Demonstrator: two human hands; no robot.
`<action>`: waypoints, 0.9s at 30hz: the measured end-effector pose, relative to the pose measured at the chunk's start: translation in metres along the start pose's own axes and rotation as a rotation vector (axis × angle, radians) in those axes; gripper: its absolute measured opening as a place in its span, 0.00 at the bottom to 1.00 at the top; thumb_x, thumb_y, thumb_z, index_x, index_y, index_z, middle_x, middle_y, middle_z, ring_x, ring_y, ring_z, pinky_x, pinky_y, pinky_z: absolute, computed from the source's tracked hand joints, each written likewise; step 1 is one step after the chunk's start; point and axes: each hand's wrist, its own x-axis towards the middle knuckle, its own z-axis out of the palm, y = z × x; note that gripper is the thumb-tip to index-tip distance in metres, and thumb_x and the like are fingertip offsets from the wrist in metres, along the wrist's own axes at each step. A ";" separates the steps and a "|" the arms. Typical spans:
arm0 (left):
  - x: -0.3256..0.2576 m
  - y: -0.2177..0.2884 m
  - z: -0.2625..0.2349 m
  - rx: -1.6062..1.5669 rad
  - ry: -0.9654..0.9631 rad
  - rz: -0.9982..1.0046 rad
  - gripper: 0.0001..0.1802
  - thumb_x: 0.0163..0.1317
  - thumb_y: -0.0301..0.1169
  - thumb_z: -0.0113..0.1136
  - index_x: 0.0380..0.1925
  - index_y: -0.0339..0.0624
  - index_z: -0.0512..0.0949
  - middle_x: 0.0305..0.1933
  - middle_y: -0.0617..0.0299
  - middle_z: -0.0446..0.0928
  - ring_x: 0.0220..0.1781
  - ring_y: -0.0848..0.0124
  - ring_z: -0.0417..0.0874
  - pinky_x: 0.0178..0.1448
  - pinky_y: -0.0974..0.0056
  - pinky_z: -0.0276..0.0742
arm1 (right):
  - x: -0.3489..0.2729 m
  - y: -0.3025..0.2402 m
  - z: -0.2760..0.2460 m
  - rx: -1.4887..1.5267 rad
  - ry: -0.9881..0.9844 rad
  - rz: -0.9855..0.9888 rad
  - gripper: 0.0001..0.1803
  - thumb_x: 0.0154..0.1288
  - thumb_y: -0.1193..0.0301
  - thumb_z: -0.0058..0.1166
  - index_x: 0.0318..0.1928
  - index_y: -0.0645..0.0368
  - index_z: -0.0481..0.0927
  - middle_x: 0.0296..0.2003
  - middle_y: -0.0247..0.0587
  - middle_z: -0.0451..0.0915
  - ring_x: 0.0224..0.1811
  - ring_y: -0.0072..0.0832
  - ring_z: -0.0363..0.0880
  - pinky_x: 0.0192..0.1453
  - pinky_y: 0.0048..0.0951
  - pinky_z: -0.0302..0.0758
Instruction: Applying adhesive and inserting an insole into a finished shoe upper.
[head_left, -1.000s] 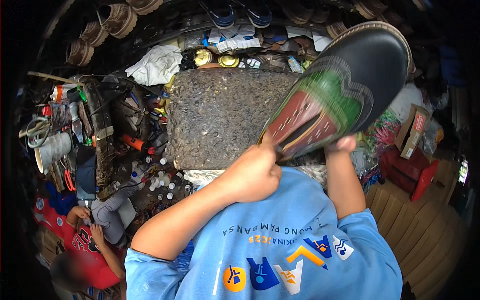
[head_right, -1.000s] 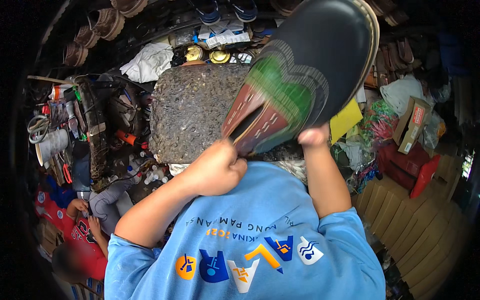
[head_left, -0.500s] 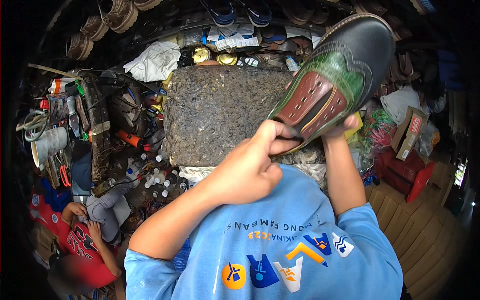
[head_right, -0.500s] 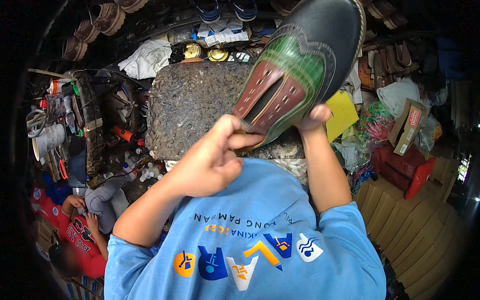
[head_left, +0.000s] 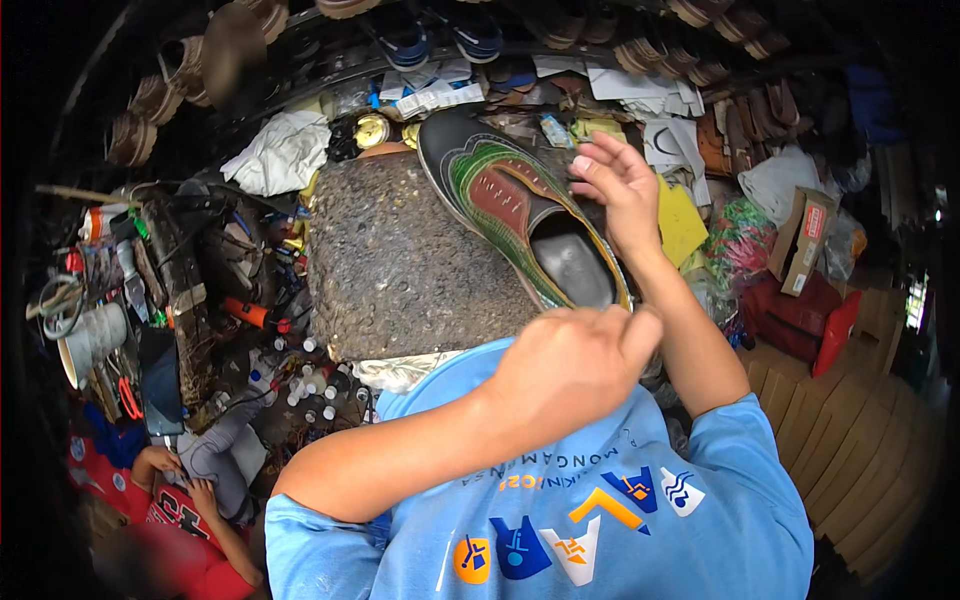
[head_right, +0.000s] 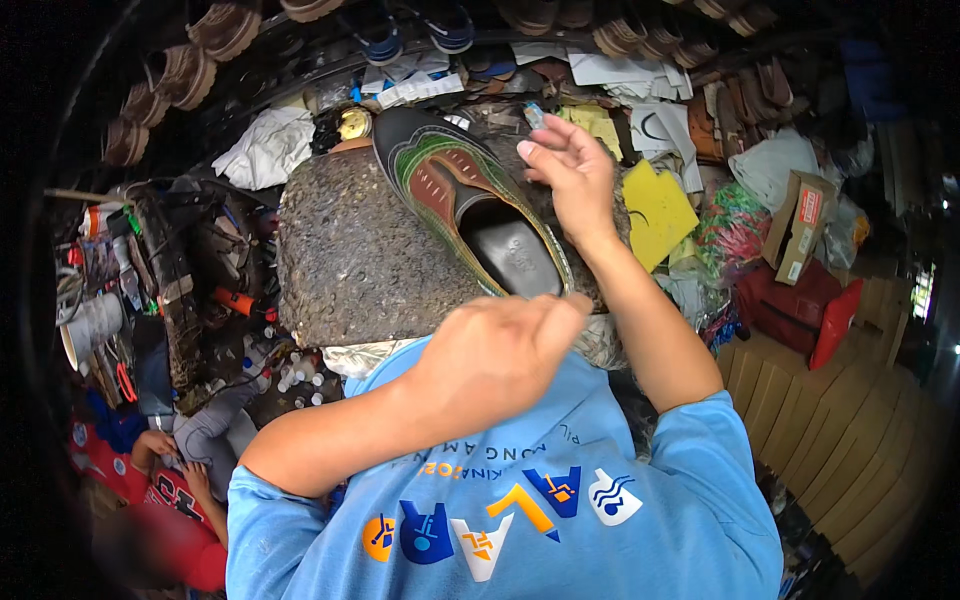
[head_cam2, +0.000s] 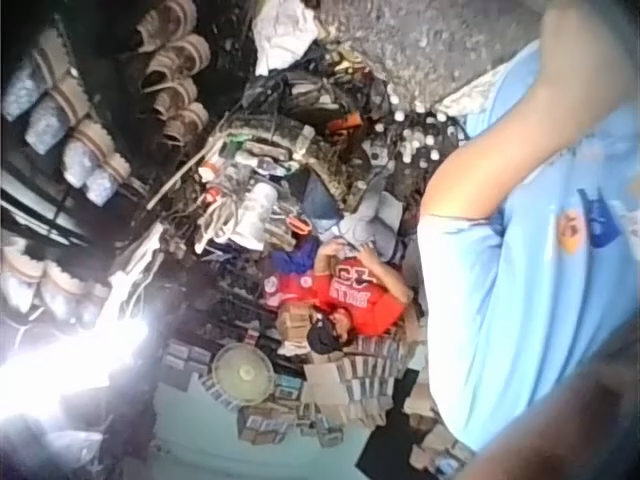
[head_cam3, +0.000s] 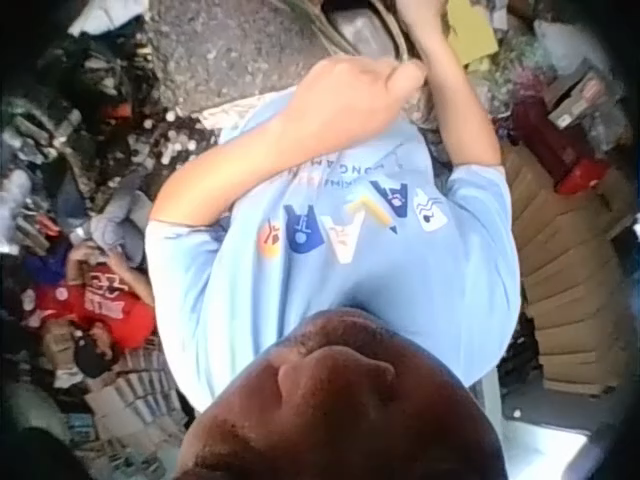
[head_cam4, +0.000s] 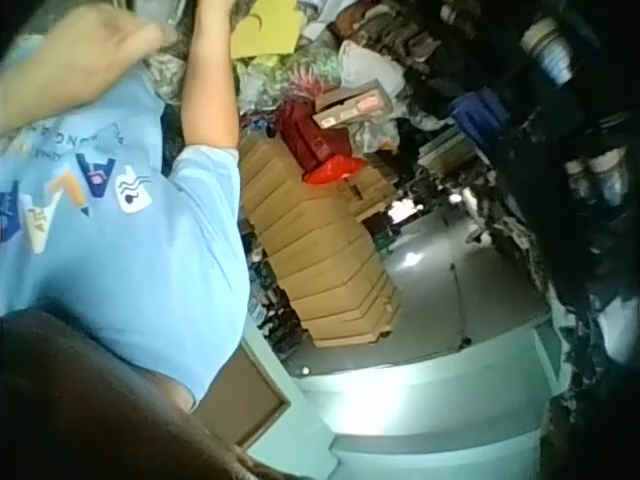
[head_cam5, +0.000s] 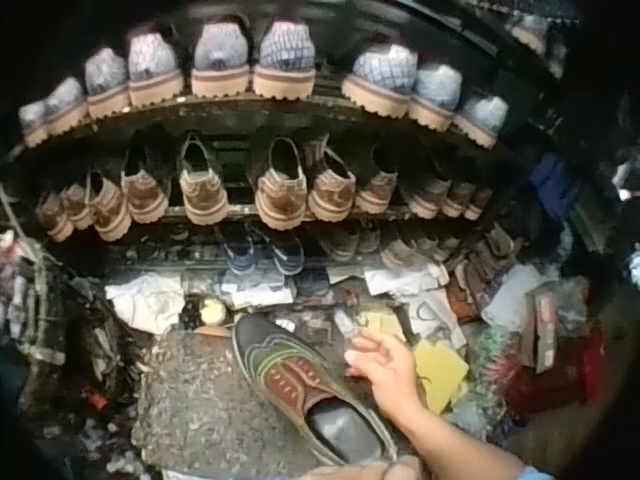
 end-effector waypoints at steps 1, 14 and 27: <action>-0.001 -0.003 -0.002 -0.015 0.018 -0.031 0.15 0.62 0.27 0.57 0.50 0.38 0.78 0.40 0.55 0.84 0.36 0.56 0.87 0.39 0.55 0.84 | -0.002 0.004 -0.011 -0.156 0.041 -0.185 0.25 0.66 0.76 0.68 0.62 0.68 0.77 0.52 0.45 0.83 0.46 0.23 0.85 0.52 0.24 0.82; 0.095 -0.060 -0.063 0.693 -0.157 0.237 0.25 0.41 0.37 0.79 0.43 0.46 0.89 0.52 0.59 0.85 0.61 0.59 0.80 0.66 0.49 0.71 | -0.096 -0.121 -0.023 -1.590 -0.928 -0.737 0.21 0.59 0.70 0.59 0.53 0.63 0.81 0.42 0.52 0.87 0.29 0.34 0.87 0.28 0.36 0.81; 0.138 -0.077 -0.036 0.726 -0.600 -0.048 0.23 0.51 0.53 0.78 0.38 0.49 0.90 0.43 0.55 0.89 0.51 0.56 0.90 0.65 0.47 0.74 | -0.083 -0.095 -0.022 -1.509 -0.965 -0.724 0.06 0.61 0.73 0.55 0.35 0.64 0.76 0.25 0.45 0.85 0.26 0.38 0.88 0.27 0.38 0.81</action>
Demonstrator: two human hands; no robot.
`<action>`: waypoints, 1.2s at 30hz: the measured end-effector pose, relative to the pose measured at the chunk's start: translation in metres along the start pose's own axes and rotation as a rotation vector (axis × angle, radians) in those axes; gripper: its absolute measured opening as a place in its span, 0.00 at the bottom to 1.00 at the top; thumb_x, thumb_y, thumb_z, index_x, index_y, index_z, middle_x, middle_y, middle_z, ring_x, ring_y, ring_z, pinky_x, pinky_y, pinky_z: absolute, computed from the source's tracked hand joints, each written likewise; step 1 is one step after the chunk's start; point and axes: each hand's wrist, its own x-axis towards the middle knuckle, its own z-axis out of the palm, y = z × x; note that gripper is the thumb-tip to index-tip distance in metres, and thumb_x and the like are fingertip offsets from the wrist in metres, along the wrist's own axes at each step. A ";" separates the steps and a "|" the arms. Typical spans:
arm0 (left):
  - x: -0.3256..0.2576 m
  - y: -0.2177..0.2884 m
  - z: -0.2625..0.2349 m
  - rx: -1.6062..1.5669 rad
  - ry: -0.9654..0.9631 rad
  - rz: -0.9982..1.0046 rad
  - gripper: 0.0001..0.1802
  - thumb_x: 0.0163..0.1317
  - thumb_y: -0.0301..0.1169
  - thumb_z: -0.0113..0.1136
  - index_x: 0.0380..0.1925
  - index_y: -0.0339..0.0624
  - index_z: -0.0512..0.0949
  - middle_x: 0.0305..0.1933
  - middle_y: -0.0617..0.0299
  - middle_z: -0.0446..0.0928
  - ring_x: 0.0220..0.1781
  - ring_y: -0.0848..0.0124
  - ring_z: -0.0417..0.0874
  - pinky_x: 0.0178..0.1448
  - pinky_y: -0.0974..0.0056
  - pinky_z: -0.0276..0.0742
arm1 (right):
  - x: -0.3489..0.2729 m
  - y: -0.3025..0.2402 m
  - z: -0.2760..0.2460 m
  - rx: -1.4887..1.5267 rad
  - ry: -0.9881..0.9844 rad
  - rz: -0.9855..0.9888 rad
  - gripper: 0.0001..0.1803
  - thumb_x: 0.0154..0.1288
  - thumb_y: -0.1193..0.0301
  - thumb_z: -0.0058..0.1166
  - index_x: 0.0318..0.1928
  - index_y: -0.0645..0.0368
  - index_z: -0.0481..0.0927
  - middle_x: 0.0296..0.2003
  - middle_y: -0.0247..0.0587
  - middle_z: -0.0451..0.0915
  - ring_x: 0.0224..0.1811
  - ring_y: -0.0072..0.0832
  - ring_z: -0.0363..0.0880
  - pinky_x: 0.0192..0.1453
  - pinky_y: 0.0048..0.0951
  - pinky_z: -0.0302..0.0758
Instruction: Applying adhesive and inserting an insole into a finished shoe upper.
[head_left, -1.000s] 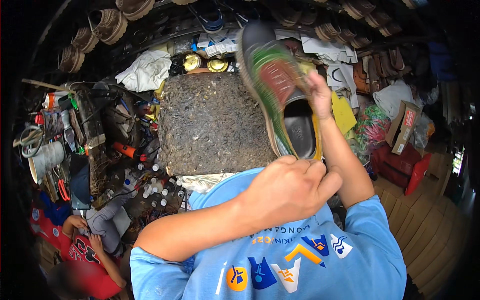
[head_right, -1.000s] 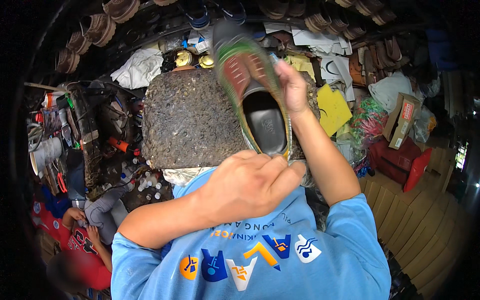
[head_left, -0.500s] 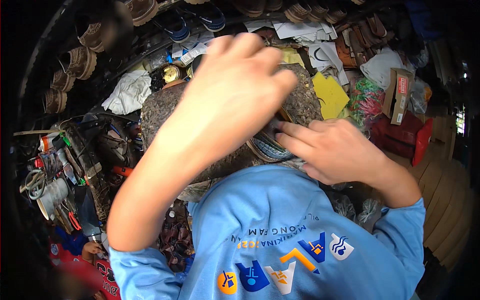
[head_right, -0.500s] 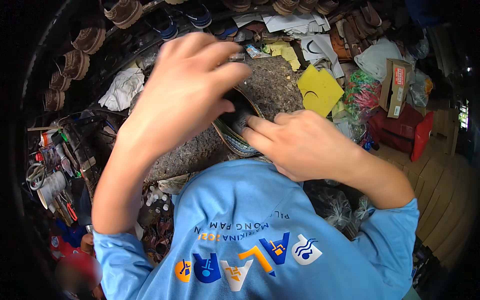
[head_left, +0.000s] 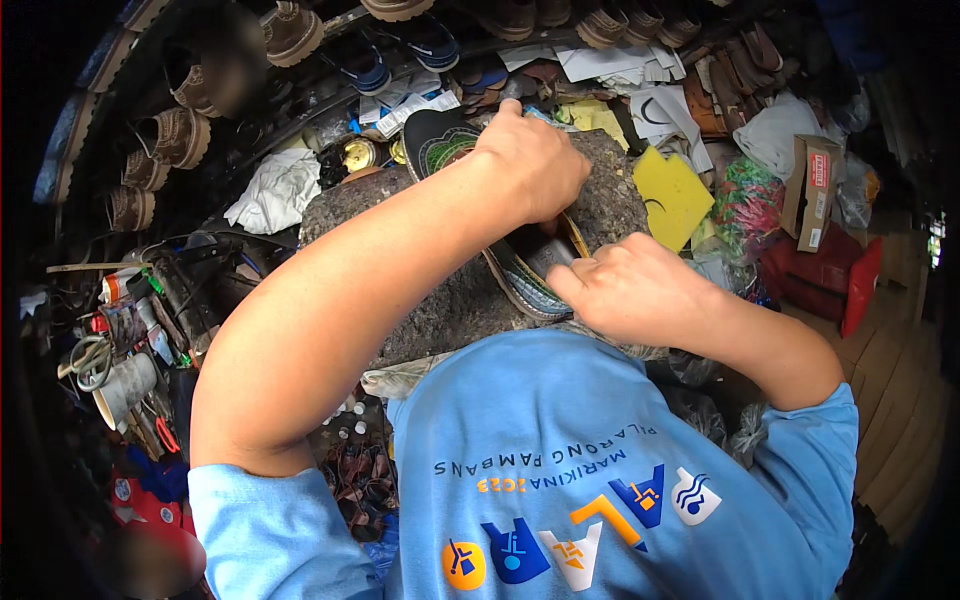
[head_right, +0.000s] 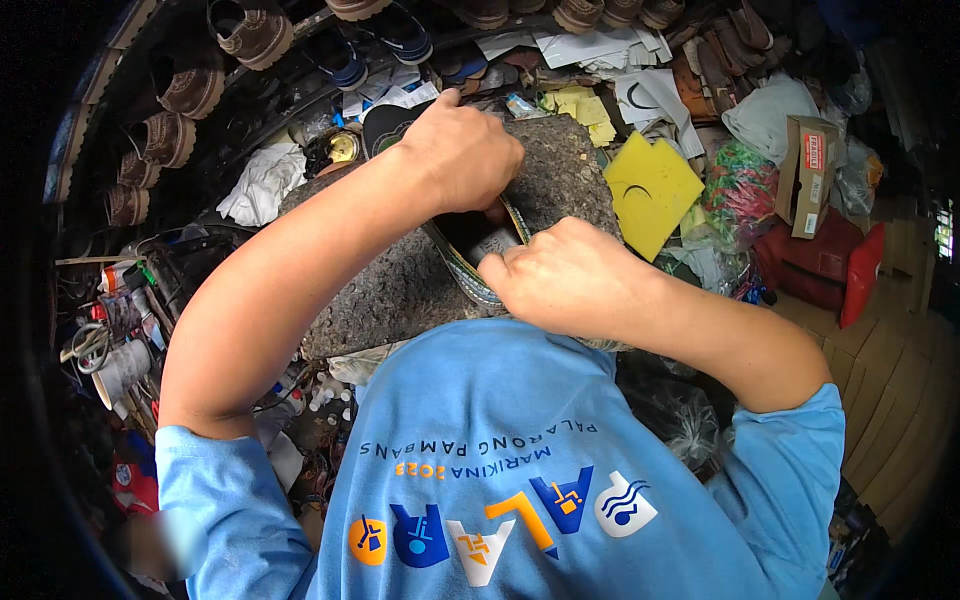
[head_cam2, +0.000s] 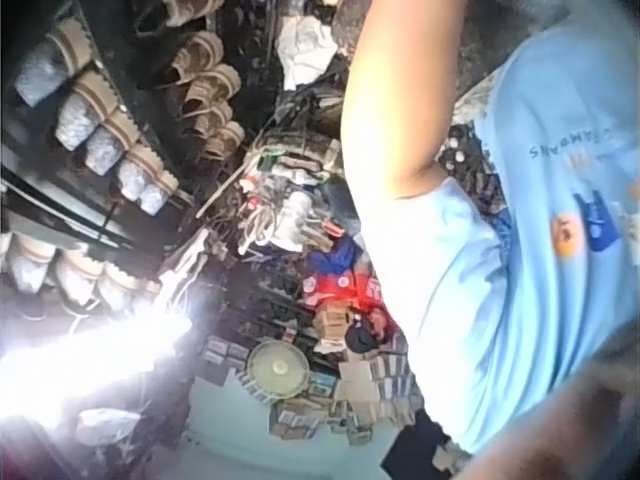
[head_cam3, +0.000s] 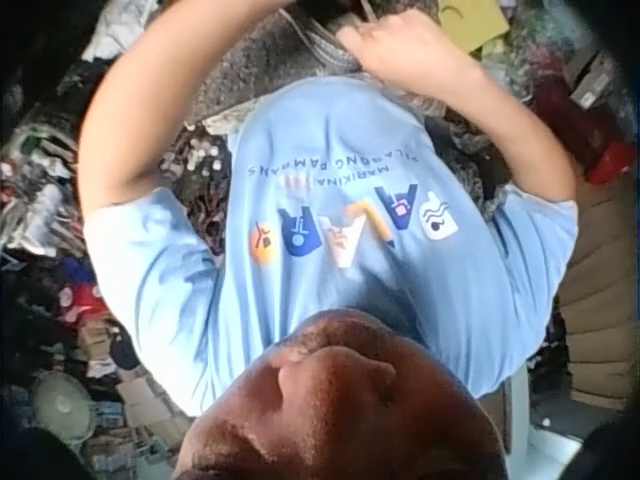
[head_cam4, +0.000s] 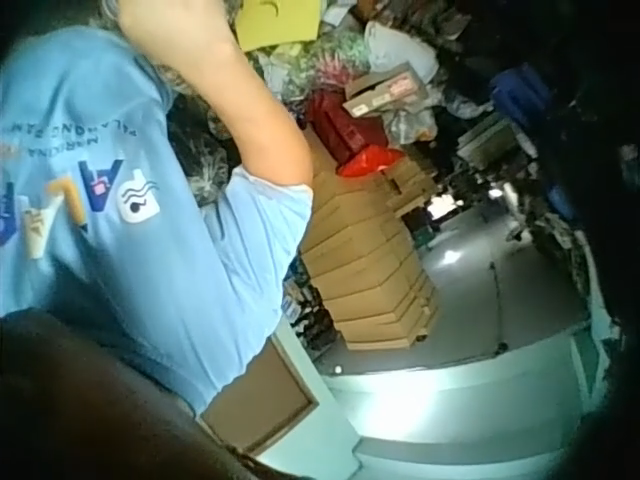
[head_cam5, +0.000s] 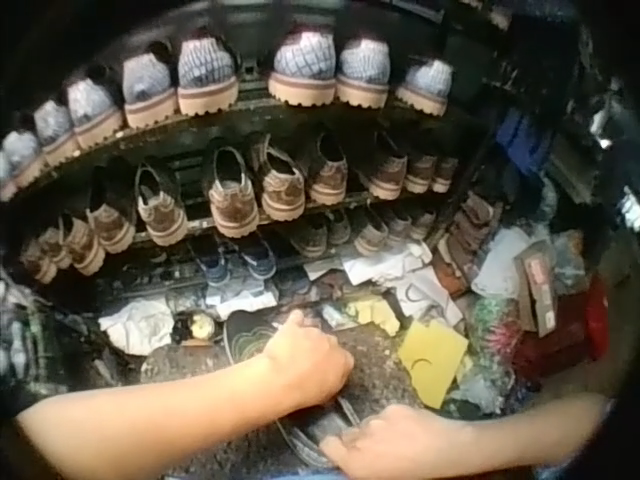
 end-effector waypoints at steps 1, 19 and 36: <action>-0.001 0.000 -0.002 0.002 -0.012 -0.003 0.22 0.51 0.52 0.77 0.38 0.49 0.90 0.44 0.55 0.89 0.51 0.56 0.90 0.66 0.48 0.74 | 0.000 0.002 0.001 0.013 0.016 -0.020 0.06 0.61 0.73 0.55 0.35 0.63 0.75 0.25 0.44 0.85 0.26 0.38 0.88 0.26 0.39 0.81; -0.110 0.043 0.008 -0.351 0.157 0.036 0.24 0.57 0.27 0.64 0.53 0.22 0.79 0.61 0.39 0.79 0.65 0.45 0.78 0.67 0.46 0.77 | -0.001 0.014 0.009 -0.025 0.135 -0.118 0.06 0.59 0.73 0.57 0.36 0.58 0.76 0.25 0.37 0.82 0.24 0.35 0.86 0.24 0.38 0.78; -0.112 0.065 0.009 -0.244 0.515 0.256 0.11 0.57 0.35 0.68 0.32 0.41 0.79 0.36 0.61 0.74 0.47 0.62 0.76 0.46 0.56 0.76 | 0.050 0.059 0.083 2.387 0.539 0.085 0.60 0.58 0.24 0.54 0.73 0.64 0.67 0.66 0.61 0.76 0.64 0.46 0.80 0.71 0.49 0.76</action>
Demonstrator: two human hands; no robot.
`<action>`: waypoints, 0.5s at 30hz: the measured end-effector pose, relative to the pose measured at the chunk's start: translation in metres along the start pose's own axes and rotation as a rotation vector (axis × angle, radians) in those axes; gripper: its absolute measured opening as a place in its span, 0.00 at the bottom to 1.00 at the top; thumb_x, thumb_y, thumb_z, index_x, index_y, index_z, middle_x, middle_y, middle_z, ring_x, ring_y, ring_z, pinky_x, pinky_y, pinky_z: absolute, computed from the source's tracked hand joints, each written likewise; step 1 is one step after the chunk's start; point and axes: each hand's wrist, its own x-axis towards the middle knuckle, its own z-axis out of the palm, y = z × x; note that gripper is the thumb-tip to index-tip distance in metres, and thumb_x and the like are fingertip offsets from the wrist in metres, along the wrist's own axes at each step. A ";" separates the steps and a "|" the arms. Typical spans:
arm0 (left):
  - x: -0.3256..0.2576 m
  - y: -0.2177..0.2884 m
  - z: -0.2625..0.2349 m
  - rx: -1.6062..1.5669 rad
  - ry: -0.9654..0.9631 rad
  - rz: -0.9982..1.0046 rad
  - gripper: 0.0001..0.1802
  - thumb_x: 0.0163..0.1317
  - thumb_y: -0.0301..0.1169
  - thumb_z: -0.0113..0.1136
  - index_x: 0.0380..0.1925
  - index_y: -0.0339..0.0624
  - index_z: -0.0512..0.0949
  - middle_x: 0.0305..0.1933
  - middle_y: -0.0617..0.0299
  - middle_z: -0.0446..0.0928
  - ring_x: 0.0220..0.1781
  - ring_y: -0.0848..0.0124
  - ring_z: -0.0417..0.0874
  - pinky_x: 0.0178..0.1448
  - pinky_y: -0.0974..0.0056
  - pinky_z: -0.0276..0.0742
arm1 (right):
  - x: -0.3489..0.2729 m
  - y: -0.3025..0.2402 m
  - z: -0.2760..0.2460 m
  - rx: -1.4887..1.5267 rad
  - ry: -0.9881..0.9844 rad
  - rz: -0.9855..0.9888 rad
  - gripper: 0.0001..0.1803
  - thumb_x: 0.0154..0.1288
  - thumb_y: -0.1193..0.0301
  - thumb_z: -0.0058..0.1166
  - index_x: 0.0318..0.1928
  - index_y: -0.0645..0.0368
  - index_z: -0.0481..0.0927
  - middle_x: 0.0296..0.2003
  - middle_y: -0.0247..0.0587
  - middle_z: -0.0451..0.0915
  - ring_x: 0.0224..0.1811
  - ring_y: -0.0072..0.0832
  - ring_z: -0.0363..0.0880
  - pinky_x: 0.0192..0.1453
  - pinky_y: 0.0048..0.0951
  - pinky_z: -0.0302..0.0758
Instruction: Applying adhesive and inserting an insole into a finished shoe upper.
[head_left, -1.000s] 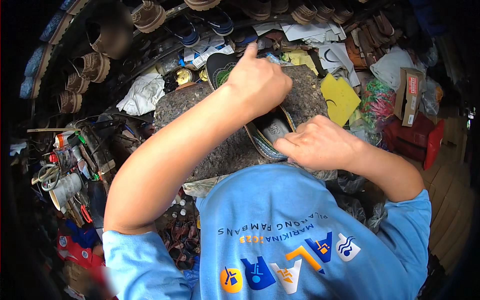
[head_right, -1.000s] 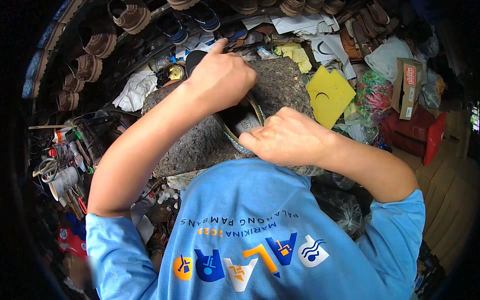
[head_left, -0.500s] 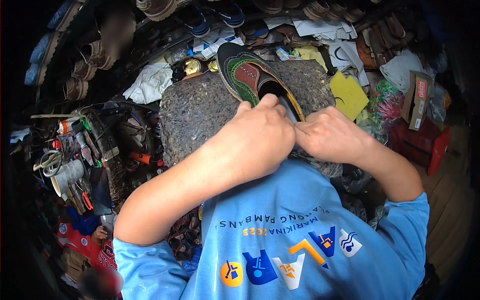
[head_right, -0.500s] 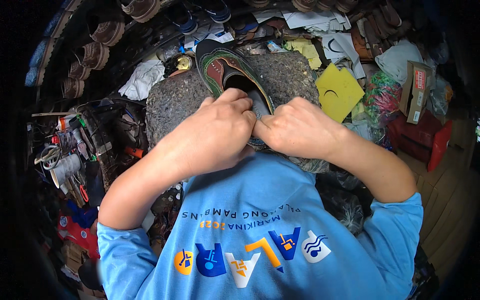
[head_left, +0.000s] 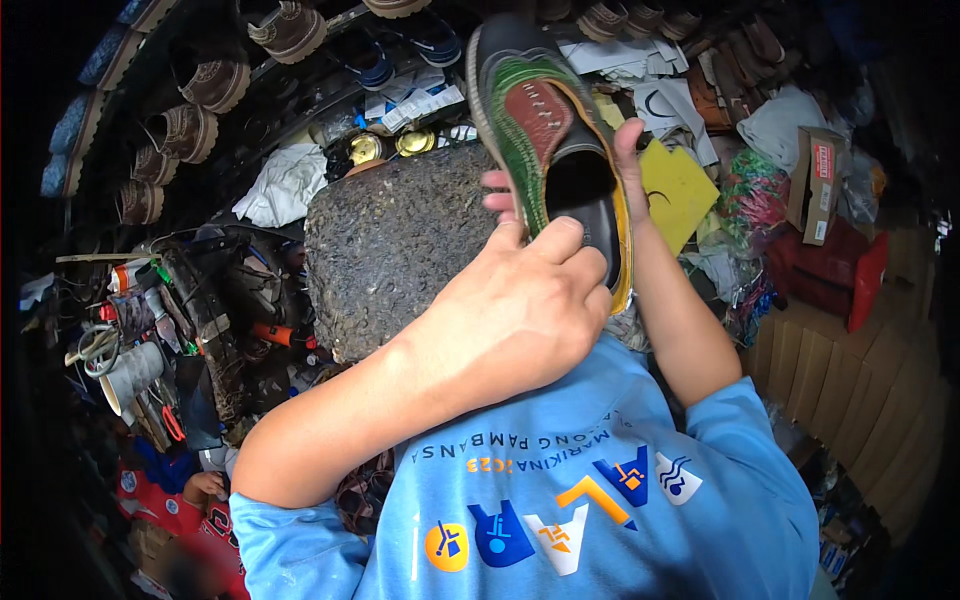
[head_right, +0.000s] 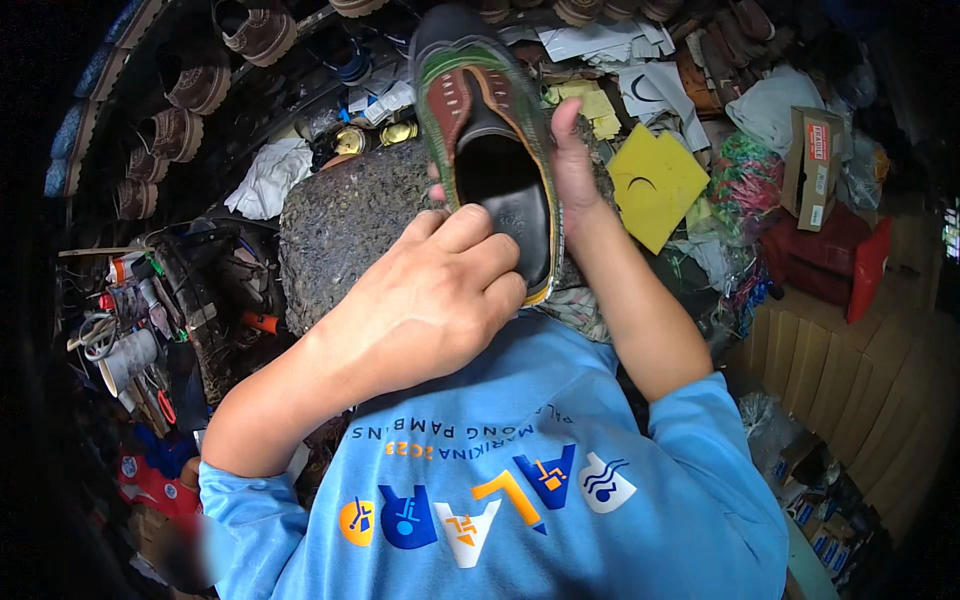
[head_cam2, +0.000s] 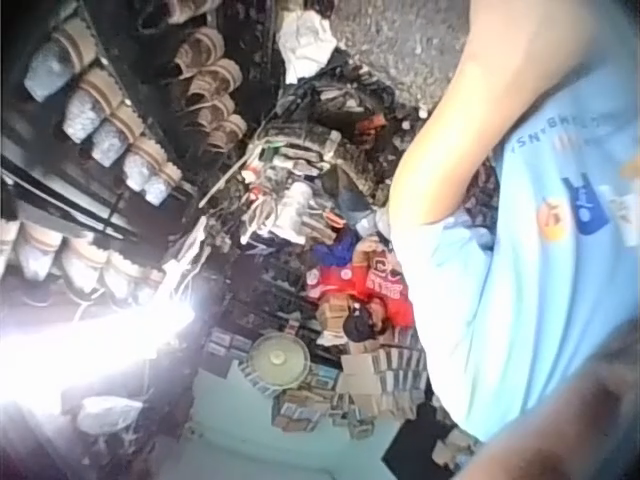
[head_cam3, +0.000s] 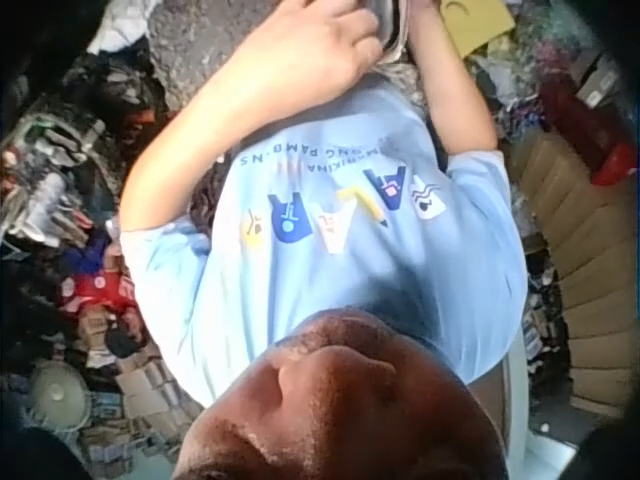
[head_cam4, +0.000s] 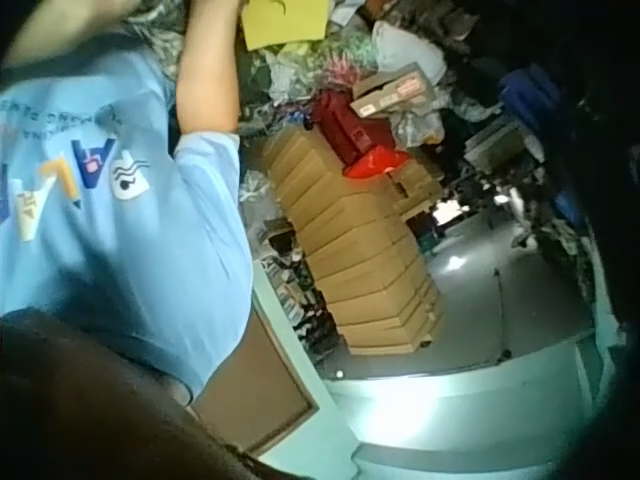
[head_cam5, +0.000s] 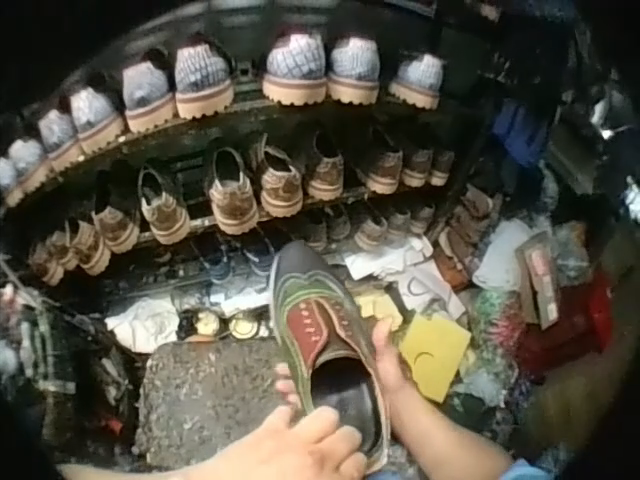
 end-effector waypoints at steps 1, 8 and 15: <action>0.002 -0.001 0.002 -0.031 -0.087 -0.036 0.20 0.62 0.46 0.66 0.35 0.38 0.81 0.40 0.58 0.78 0.52 0.58 0.79 0.51 0.51 0.77 | 0.005 0.002 0.002 0.154 -0.343 0.040 0.67 0.52 0.18 0.52 0.75 0.62 0.66 0.67 0.60 0.75 0.67 0.46 0.78 0.73 0.51 0.74; 0.029 -0.024 0.016 -0.030 -0.285 -0.544 0.52 0.63 0.75 0.52 0.47 0.25 0.84 0.51 0.40 0.84 0.59 0.48 0.85 0.72 0.40 0.68 | 0.013 0.020 0.014 -0.058 0.112 -0.198 0.71 0.43 0.19 0.59 0.76 0.60 0.66 0.68 0.51 0.76 0.68 0.44 0.77 0.74 0.50 0.75; 0.018 -0.025 0.044 -0.026 -0.111 -0.416 0.51 0.58 0.71 0.60 0.58 0.29 0.80 0.55 0.43 0.84 0.58 0.47 0.85 0.78 0.27 0.55 | 0.012 0.025 -0.002 -0.025 0.054 -0.190 0.68 0.47 0.19 0.57 0.75 0.61 0.66 0.67 0.52 0.76 0.67 0.42 0.79 0.72 0.45 0.77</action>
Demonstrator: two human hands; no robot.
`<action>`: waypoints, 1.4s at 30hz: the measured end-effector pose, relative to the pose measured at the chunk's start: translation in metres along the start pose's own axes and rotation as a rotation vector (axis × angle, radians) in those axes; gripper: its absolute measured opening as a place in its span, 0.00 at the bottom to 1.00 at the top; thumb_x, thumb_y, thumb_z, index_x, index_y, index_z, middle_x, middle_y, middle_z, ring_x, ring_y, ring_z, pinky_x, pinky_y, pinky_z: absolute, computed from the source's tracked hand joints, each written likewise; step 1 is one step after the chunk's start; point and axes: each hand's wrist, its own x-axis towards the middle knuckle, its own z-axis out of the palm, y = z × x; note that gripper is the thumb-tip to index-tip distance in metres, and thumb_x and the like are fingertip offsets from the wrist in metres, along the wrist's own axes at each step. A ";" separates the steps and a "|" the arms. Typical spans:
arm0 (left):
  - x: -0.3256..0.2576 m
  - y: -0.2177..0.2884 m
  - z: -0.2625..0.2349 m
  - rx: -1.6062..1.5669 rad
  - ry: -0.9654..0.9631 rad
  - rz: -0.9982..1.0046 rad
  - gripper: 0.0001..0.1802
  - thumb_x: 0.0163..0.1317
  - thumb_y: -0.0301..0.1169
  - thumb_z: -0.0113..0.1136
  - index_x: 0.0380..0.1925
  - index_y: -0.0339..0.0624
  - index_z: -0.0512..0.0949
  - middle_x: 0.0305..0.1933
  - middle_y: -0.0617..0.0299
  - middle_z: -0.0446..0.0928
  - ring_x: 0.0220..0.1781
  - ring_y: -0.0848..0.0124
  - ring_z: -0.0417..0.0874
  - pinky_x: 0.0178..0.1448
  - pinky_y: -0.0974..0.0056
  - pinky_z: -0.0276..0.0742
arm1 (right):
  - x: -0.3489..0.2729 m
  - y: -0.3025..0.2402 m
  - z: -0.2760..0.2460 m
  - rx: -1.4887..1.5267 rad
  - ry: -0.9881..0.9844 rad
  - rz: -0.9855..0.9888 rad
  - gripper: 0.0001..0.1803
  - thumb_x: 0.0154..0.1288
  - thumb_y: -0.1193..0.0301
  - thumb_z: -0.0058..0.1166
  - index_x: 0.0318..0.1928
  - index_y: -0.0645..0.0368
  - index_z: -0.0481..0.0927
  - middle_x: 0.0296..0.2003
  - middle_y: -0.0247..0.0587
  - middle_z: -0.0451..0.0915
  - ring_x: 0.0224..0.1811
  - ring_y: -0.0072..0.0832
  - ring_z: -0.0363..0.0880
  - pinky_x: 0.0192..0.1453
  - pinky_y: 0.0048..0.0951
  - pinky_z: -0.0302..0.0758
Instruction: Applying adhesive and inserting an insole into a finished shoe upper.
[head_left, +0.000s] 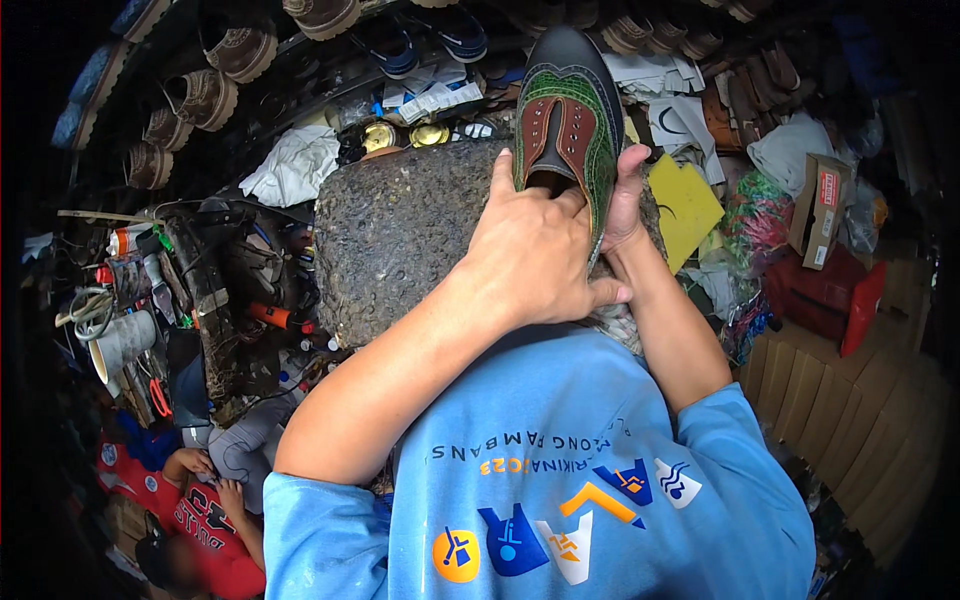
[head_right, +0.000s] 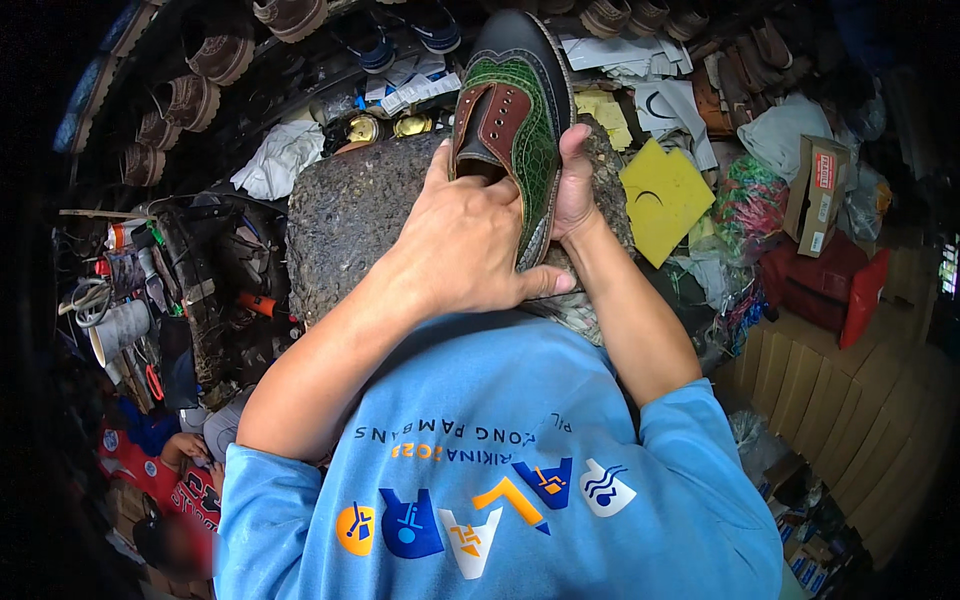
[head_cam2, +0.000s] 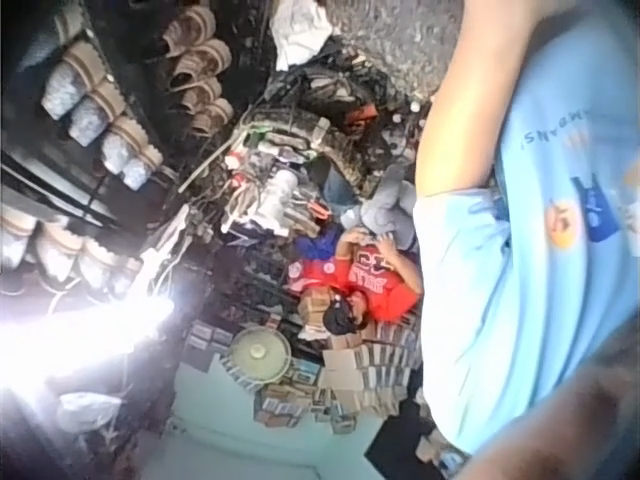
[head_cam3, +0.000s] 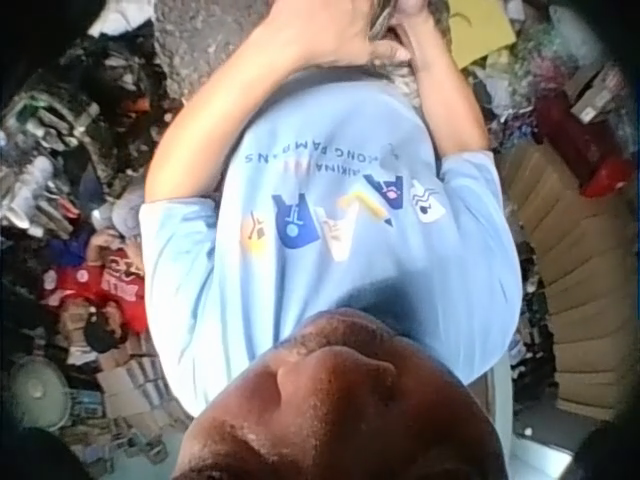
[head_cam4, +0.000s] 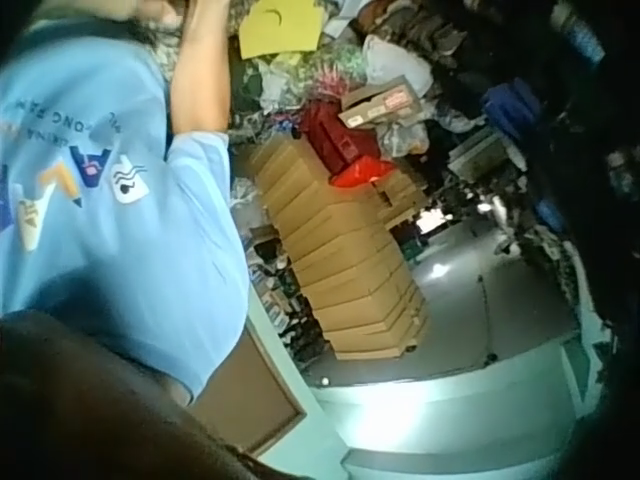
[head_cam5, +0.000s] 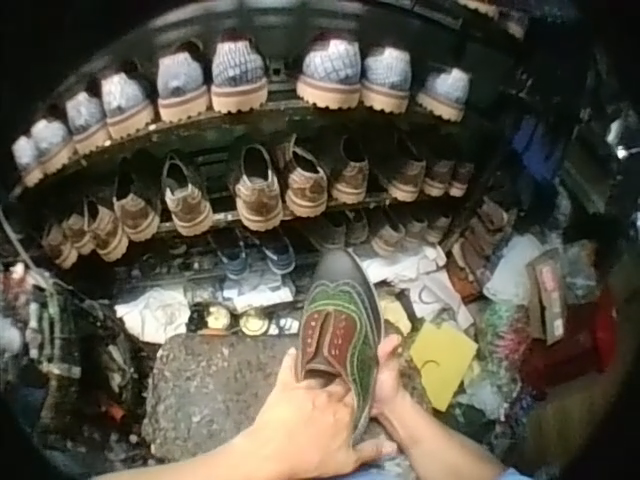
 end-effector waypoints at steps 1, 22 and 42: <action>-0.004 0.000 0.004 -0.001 0.000 0.007 0.51 0.58 0.71 0.60 0.58 0.29 0.80 0.55 0.43 0.84 0.58 0.47 0.85 0.78 0.27 0.55 | 0.000 0.002 -0.003 -0.002 0.004 -0.006 0.68 0.47 0.19 0.57 0.75 0.61 0.66 0.67 0.52 0.76 0.67 0.42 0.79 0.72 0.45 0.77; -0.060 0.018 0.009 -0.235 0.024 0.065 0.37 0.63 0.41 0.71 0.61 0.25 0.67 0.63 0.34 0.76 0.73 0.44 0.73 0.78 0.20 0.42 | 0.008 0.011 -0.021 -0.067 -0.016 -0.009 0.75 0.36 0.14 0.54 0.75 0.59 0.66 0.62 0.52 0.80 0.55 0.48 0.86 0.58 0.59 0.86; -0.022 0.002 -0.027 -0.007 -0.120 -0.066 0.52 0.61 0.70 0.59 0.60 0.25 0.73 0.65 0.39 0.76 0.72 0.45 0.74 0.77 0.22 0.48 | 0.014 0.010 0.000 -0.175 -0.031 -0.045 0.74 0.43 0.16 0.54 0.78 0.62 0.61 0.71 0.52 0.72 0.71 0.41 0.75 0.77 0.46 0.73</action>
